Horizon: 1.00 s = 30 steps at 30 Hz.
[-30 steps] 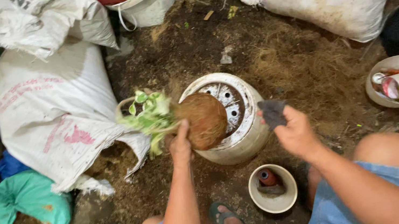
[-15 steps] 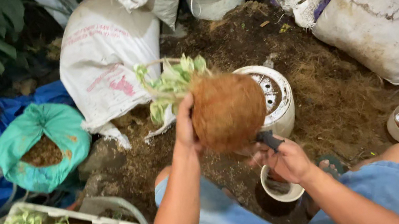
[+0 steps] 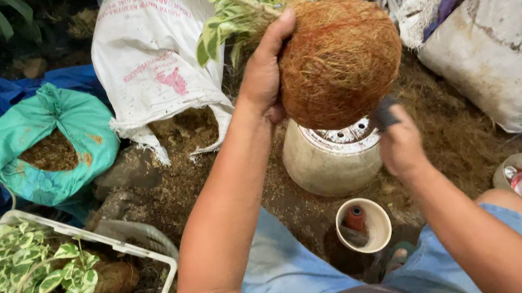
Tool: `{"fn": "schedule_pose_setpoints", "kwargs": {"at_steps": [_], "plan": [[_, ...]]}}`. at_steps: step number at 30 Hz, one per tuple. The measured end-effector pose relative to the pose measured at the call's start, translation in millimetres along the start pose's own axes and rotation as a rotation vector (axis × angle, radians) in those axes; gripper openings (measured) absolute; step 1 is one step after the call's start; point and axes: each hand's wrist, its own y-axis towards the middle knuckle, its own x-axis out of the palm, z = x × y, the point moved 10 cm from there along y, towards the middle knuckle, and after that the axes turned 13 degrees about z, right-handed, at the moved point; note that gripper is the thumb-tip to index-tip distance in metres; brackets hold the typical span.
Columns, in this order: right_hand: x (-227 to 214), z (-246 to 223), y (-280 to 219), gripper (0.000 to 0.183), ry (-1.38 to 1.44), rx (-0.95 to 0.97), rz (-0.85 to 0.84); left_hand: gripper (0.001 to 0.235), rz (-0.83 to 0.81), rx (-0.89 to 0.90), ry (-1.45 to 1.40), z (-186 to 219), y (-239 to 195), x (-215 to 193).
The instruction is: The person wraps a pothos plant around a coconut husk with coco fiber, then secures it with a red rubber band and trims excess fiber using a knife. The finished unit is placed into a white plastic pot.
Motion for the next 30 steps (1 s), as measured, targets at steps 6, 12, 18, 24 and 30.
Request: {"fn": "schedule_pose_setpoints", "kwargs": {"at_steps": [6,12,18,24,30], "plan": [[40.4,53.0,-19.0,0.053,-0.107,0.127,-0.158,0.053,-0.032,-0.017,-0.034,-1.9,4.3,17.2],[0.6,60.6,-37.6,0.025,-0.124,0.134,-0.1,0.055,0.105,0.016,0.009,-6.9,7.4,-9.2],[-10.9,38.0,-40.7,0.02,-0.459,0.001,-0.074,0.058,0.099,0.036,-0.009,-18.0,3.7,-7.9],[-18.3,30.5,-40.8,0.018,-0.303,0.076,-0.025,0.058,0.076,0.033,-0.033,-22.3,4.0,-4.5],[-27.5,35.1,-46.1,0.009,-0.444,0.044,-0.064,0.06,0.102,-0.001,0.01,-33.5,0.3,-9.4]]}}
